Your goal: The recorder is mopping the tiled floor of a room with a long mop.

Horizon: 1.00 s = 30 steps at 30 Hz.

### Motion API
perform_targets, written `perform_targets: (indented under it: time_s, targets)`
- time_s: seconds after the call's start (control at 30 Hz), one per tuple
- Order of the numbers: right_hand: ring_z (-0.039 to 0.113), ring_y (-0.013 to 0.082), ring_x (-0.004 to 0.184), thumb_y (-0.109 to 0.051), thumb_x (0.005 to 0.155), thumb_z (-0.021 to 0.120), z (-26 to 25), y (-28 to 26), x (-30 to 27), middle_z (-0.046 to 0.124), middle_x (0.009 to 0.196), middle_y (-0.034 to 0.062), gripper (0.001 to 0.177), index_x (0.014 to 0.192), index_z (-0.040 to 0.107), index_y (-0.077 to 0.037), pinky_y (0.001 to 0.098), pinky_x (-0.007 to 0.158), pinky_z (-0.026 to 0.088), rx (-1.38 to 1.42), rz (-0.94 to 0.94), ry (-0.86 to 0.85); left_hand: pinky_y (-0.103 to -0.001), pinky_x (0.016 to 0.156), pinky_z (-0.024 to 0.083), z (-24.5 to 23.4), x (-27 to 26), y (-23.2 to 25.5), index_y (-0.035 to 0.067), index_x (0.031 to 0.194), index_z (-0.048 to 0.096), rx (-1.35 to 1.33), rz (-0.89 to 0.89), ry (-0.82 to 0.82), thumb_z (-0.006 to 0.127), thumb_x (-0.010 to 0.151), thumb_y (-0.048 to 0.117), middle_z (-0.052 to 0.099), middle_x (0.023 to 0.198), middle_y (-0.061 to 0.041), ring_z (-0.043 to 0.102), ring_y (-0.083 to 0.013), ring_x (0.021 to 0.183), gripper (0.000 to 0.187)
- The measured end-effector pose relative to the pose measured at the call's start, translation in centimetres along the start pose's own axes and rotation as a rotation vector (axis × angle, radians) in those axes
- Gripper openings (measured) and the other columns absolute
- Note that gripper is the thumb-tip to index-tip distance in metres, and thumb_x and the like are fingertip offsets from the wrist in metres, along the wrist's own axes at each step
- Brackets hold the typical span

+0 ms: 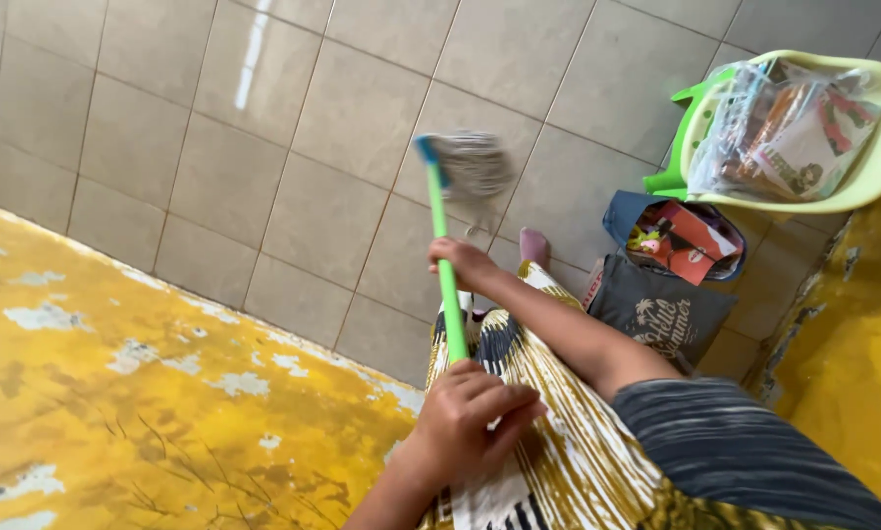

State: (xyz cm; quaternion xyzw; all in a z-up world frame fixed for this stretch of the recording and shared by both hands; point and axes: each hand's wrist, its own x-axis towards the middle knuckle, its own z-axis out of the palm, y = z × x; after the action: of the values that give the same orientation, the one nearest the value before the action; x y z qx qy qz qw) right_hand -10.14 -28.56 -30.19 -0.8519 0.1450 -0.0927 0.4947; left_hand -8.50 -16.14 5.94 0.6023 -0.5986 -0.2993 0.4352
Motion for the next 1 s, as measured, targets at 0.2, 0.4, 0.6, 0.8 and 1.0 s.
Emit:
perform_targets:
  time_s: [0.2,0.4,0.6,0.8,1.0]
  targets:
    - [0.067,0.0292,0.097,-0.022,0.083,0.076,-5.0,-0.6,4.7,0.068,0.097,0.0044,0.019,0.090,0.062,-0.012,0.0525,0.096,0.043,-0.130,0.103,-0.141,-0.037,0.065,0.049,1.2,4.7,-2.8,0.006,0.093,0.073,-0.016,-0.054,0.061,0.081,0.086,0.006,0.069,0.075,-0.006,0.063,-0.0246,0.065,0.011]
    - [0.065,0.0337,0.094,-0.021,0.083,0.075,-12.9,0.4,-1.4,0.069,0.097,0.0066,0.016,0.091,0.063,-0.013,0.0471,0.087,0.051,-0.172,0.204,-0.017,-0.036,0.069,0.053,0.4,9.5,-0.3,0.003,0.100,0.073,-0.311,-0.049,-0.076,0.078,0.089,0.004,0.074,0.086,-0.008,0.066,-0.0227,0.070,0.012]
    - [0.068,0.0366,0.078,-0.018,0.087,0.072,-19.7,5.5,-8.6,0.069,0.092,0.0126,0.012,0.089,0.064,-0.010,0.0475,0.077,0.055,-0.146,0.419,0.195,-0.034,0.074,0.056,4.1,13.8,-2.3,0.005,0.102,0.074,-0.444,-0.033,-0.189,0.078,0.094,0.009,0.076,0.095,-0.006,0.069,-0.0212,0.079,0.010]
    - [0.067,0.0345,0.086,-0.006,0.083,0.067,-22.6,13.3,-8.8,0.067,0.090,0.0121,0.008,0.087,0.061,-0.008,0.0453,0.077,0.053,-0.247,0.361,0.333,-0.031,0.060,0.049,7.7,17.0,-7.7,0.007,0.093,0.078,-0.326,-0.042,-0.094,0.081,0.091,0.014,0.070,0.076,-0.006,0.062,-0.0159,0.064,0.008]
    - [0.065,0.0314,0.085,-0.003,0.081,0.067,-24.3,15.0,-4.2,0.063,0.102,0.0144,0.008,0.087,0.066,-0.008,0.0429,0.075,0.054,-0.259,0.451,0.507,-0.027,0.055,0.046,8.7,19.0,-9.4,0.004,0.091,0.075,-0.285,-0.178,0.094,0.080,0.093,0.014,0.065,0.071,-0.004,0.059,-0.0115,0.059,0.011]
